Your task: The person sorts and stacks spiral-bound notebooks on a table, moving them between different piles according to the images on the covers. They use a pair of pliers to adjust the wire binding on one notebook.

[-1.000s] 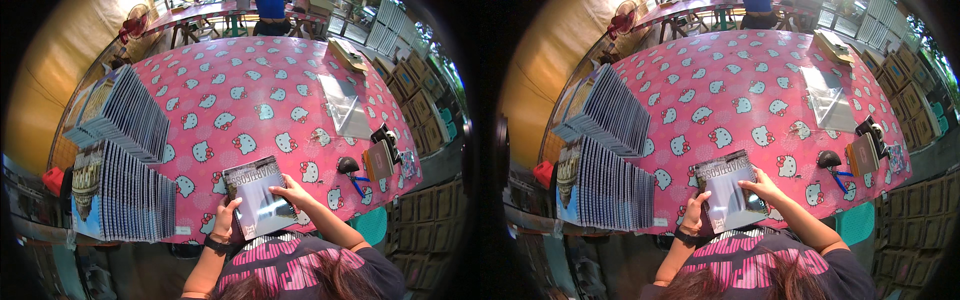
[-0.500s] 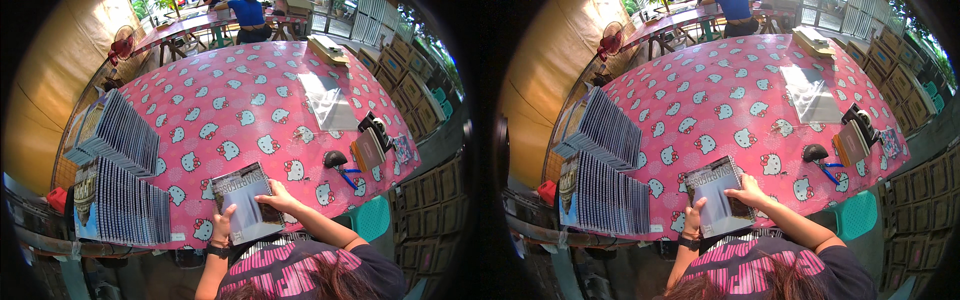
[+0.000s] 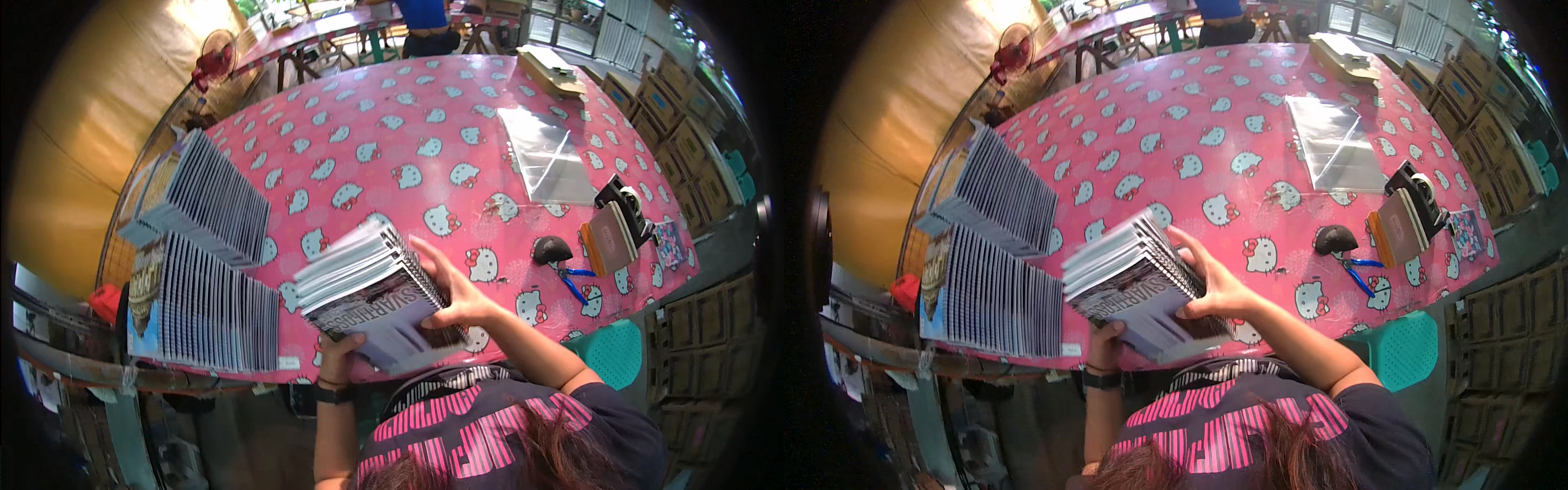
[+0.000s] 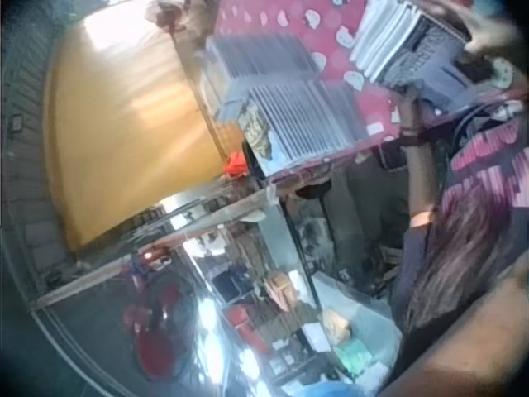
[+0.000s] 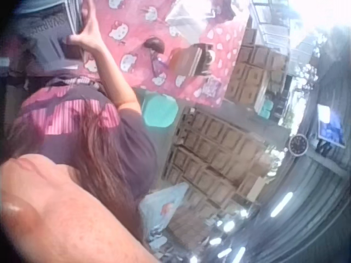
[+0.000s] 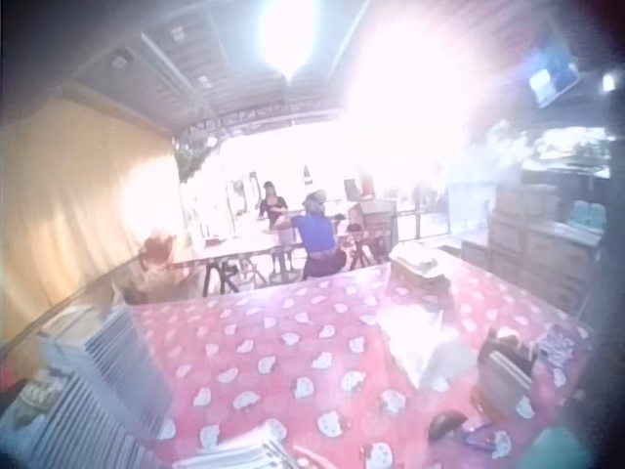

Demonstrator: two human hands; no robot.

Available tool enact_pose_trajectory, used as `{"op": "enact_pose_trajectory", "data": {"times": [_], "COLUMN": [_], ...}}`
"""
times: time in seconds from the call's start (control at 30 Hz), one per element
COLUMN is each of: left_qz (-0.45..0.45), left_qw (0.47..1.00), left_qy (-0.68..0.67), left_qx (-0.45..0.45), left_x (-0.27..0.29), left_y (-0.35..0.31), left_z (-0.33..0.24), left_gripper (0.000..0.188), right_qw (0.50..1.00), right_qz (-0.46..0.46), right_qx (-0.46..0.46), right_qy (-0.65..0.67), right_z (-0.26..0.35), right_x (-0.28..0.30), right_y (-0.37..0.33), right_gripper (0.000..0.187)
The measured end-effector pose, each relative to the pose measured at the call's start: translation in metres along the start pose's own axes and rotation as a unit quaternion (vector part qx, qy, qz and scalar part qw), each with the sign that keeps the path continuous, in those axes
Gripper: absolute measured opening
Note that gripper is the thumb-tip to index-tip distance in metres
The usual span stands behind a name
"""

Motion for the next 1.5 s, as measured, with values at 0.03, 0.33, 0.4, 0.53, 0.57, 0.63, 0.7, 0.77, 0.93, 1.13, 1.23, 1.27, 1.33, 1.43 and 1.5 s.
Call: {"op": "enact_pose_trajectory", "data": {"times": [0.03, 0.33, 0.4, 0.53, 0.57, 0.63, 0.7, 0.77, 0.93, 1.13, 1.23, 1.27, 1.33, 1.43, 1.5], "left_qz": [0.029, 0.026, 0.045, -0.014, 0.002, 0.021, 0.045, 0.041, 0.089, 0.149, 0.089, 0.048, -0.026, 0.019, 0.045], "left_qw": [0.999, 0.993, 0.994, 0.994, 0.985, 0.978, 0.957, 0.986, 0.986, 0.817, 0.829, 0.931, 0.93, 0.978, 0.984], "left_qy": [-0.011, 0.115, 0.097, 0.107, 0.173, 0.205, 0.288, 0.164, 0.13, 0.527, 0.509, 0.336, 0.313, 0.199, 0.173], "left_qx": [-0.036, -0.021, 0.005, -0.028, -0.016, -0.034, 0.01, -0.006, 0.054, -0.181, -0.213, -0.135, -0.19, -0.055, 0.025], "left_x": [-0.001, 0.023, 0.026, 0.013, 0.022, 0.026, 0.028, 0.041, 0.029, 0.091, 0.05, 0.014, -0.014, -0.039, -0.063], "left_y": [0.003, -0.01, -0.014, -0.009, -0.009, -0.008, -0.003, -0.005, -0.007, -0.025, -0.005, 0.012, 0.05, 0.134, 0.187], "left_z": [-0.006, 0.016, 0.032, 0.031, 0.031, 0.027, 0.011, 0.034, 0.051, 0.101, 0.078, 0.055, 0.03, 0.02, 0.027], "left_gripper": [0.059, 0.07, 0.069, 0.055, 0.05, 0.052, 0.056, 0.054, 0.047, 0.046, 0.056, 0.059, 0.057, 0.056, 0.056], "right_qw": [0.999, 0.976, 0.974, 0.98, 0.981, 0.972, 0.955, 0.966, 0.984, 0.967, 0.957, 0.961, 0.955, 0.98, 0.971], "right_qz": [0.017, 0.01, -0.009, -0.048, -0.05, -0.034, -0.004, -0.008, -0.051, -0.034, -0.069, -0.077, -0.107, -0.13, -0.15], "right_qx": [0.023, -0.076, -0.102, -0.049, -0.028, 0.002, 0.026, -0.031, -0.076, 0.007, 0.015, -0.021, -0.084, -0.113, -0.133], "right_qy": [-0.034, -0.203, -0.201, -0.189, -0.186, -0.231, -0.296, -0.257, -0.15, -0.252, -0.281, -0.266, -0.262, -0.1, -0.133], "right_z": [0.013, -0.047, -0.04, -0.036, -0.03, -0.023, -0.029, -0.035, -0.051, -0.065, -0.055, -0.05, -0.032, -0.004, 0.005], "right_x": [-0.003, 0.042, 0.032, 0.026, 0.023, 0.024, 0.033, 0.037, 0.033, 0.047, 0.063, 0.067, 0.079, 0.114, 0.154], "right_y": [0.003, -0.014, -0.017, -0.015, -0.011, -0.013, -0.006, -0.015, -0.025, -0.027, -0.02, -0.014, 0.001, 0.03, 0.044], "right_gripper": [0.107, 0.106, 0.104, 0.103, 0.102, 0.103, 0.105, 0.108, 0.115, 0.104, 0.09, 0.089, 0.084, 0.071, 0.073]}}
Point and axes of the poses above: each hand's wrist, its own y-axis towards the middle knuckle, its own x-axis out of the back of the hand, z = x × y, the point moved 2 cm from there along y, towards the middle knuckle, and after that the axes turned 3 degrees about -x, right-handed, at the moved point
